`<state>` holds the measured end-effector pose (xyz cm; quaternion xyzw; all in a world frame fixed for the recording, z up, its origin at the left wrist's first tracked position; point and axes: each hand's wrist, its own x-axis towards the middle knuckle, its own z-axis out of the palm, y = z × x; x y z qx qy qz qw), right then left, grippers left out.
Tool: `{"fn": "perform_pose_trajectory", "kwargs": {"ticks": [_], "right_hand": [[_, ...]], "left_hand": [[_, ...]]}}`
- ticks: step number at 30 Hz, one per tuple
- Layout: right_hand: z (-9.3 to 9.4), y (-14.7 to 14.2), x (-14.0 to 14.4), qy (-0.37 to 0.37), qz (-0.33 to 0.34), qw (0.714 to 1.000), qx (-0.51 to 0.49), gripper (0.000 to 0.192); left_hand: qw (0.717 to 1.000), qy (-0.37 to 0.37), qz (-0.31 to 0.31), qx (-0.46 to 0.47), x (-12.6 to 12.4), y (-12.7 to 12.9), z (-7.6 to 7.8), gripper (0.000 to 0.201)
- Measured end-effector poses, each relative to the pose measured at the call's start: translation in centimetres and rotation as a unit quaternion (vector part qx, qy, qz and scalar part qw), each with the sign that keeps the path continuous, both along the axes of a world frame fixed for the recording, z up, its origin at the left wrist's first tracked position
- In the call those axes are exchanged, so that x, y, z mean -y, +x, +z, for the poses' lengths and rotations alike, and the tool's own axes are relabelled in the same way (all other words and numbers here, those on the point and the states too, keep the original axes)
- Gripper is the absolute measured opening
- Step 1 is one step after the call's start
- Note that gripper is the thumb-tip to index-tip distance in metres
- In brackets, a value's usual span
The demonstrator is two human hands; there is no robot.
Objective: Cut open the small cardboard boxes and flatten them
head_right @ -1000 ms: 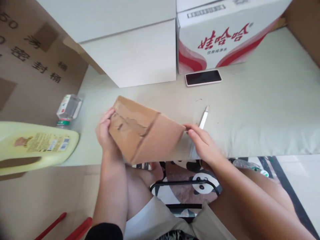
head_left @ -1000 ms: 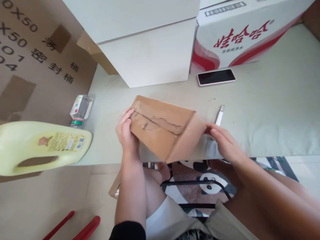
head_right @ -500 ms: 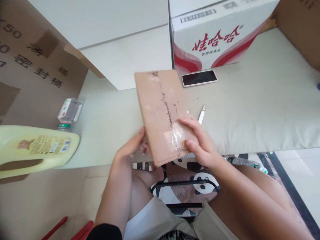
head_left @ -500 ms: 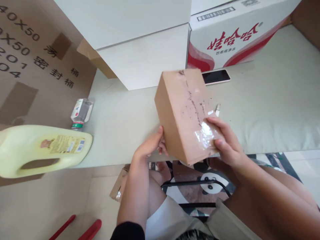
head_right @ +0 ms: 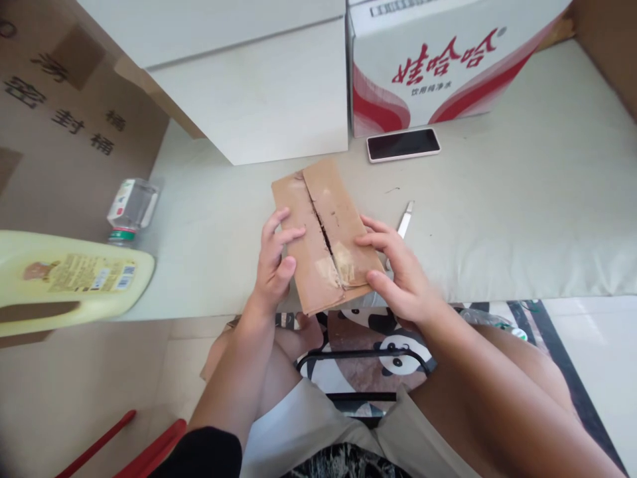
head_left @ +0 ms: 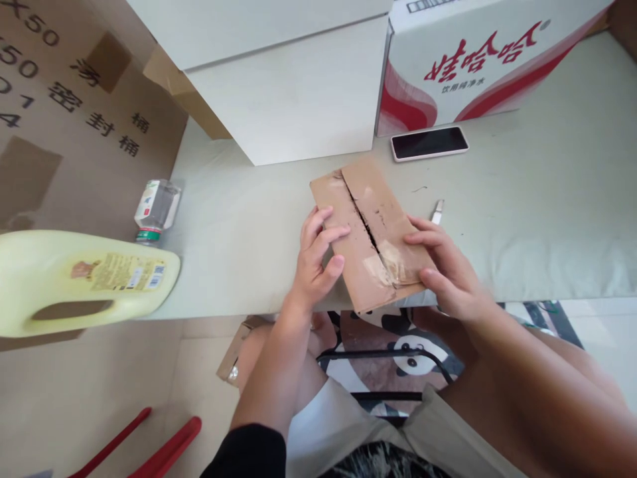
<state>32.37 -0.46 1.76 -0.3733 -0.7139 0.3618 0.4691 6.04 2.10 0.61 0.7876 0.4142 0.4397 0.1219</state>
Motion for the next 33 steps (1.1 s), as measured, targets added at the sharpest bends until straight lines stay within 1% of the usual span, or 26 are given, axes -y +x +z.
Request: {"fn": "perform_pose_trajectory", "kwargs": {"ticks": [2,4,6,7,8,10,11,12,13,14,15,17,19,20,22,24,27,28,29,30,33], "right_hand": [[0.4,0.4,-0.3,0.013,-0.039,0.999,0.016,0.030],[0.5,1.0,-0.8,0.006,-0.121,0.992,0.039,0.032],[0.4,1.4,-1.5,-0.050,-0.212,0.969,0.117,0.033],[0.3,1.6,-1.9,-0.092,-0.234,0.951,0.182,0.034],[0.3,1.7,-2.2,-0.134,-0.236,0.928,0.256,0.039],[0.2,1.6,-2.6,-0.198,-0.204,0.874,0.394,0.054],[0.1,1.6,-2.8,-0.215,-0.186,0.850,0.444,0.056],[0.2,1.5,-2.9,-0.227,-0.177,0.830,0.477,0.055],[0.2,1.4,-2.9,-0.235,-0.176,0.820,0.491,0.051],[0.2,1.4,-2.9,-0.241,-0.180,0.821,0.485,0.047],[0.2,1.4,-2.9,-0.246,-0.187,0.832,0.460,0.043],[0.1,1.5,-2.9,-0.244,-0.206,0.875,0.363,0.038],[-0.1,1.5,-3.0,-0.226,-0.220,0.920,0.233,0.038],[-0.2,1.5,-3.0,-0.216,-0.220,0.936,0.171,0.039],[-0.5,1.4,-3.2,-0.185,-0.217,0.956,0.065,0.043],[-0.7,1.3,-3.3,-0.134,-0.239,0.962,0.005,0.043],[-0.4,1.7,-3.1,-0.014,-0.305,0.952,-0.035,0.035],[-0.1,1.8,-2.8,0.014,-0.308,0.951,-0.031,0.032],[0.3,2.0,-2.3,0.030,-0.294,0.955,-0.017,0.031],[0.8,2.2,-1.6,0.035,-0.265,0.964,0.005,0.029],[2.2,2.0,0.6,0.015,-0.160,0.985,0.065,0.028]], "left_hand": [[1.000,-0.001,0.001,0.004,0.0,0.1,-0.1,0.049],[1.000,0.003,0.001,0.014,0.1,0.1,-0.2,0.047],[1.000,0.007,0.002,0.023,0.1,0.0,-0.3,0.045],[1.000,0.006,0.003,0.024,0.1,-0.1,-0.4,0.044],[1.000,0.006,0.003,0.025,0.2,-0.2,-0.4,0.044],[1.000,0.004,0.006,0.027,0.2,-0.3,-0.5,0.044],[1.000,0.002,0.009,0.027,0.2,-0.4,-0.6,0.044],[1.000,0.000,0.011,0.025,0.2,-0.4,-0.6,0.045],[1.000,-0.004,0.015,0.023,0.2,-0.4,-0.6,0.046],[1.000,-0.007,0.019,0.020,0.2,-0.4,-0.6,0.047],[1.000,-0.009,0.021,0.019,0.2,-0.2,-0.6,0.048],[0.999,0.009,0.019,0.029,0.4,0.2,-0.5,0.050],[0.997,0.062,-0.003,0.047,0.9,1.1,-0.2,0.055],[0.994,0.092,-0.020,0.053,1.3,1.6,-0.1,0.057],[0.988,0.138,-0.049,0.050,2.0,2.7,0.0,0.059],[0.985,0.162,-0.048,0.040,2.6,3.7,0.0,0.053],[0.982,0.183,-0.018,0.039,2.8,4.4,-0.2,0.042],[0.982,0.183,-0.014,0.037,2.7,4.4,-0.2,0.041],[0.983,0.177,-0.016,0.033,2.7,4.3,-0.3,0.042],[0.985,0.168,-0.021,0.025,2.6,4.2,-0.3,0.043],[0.989,0.142,-0.030,0.002,2.5,3.8,-0.3,0.046]]}}
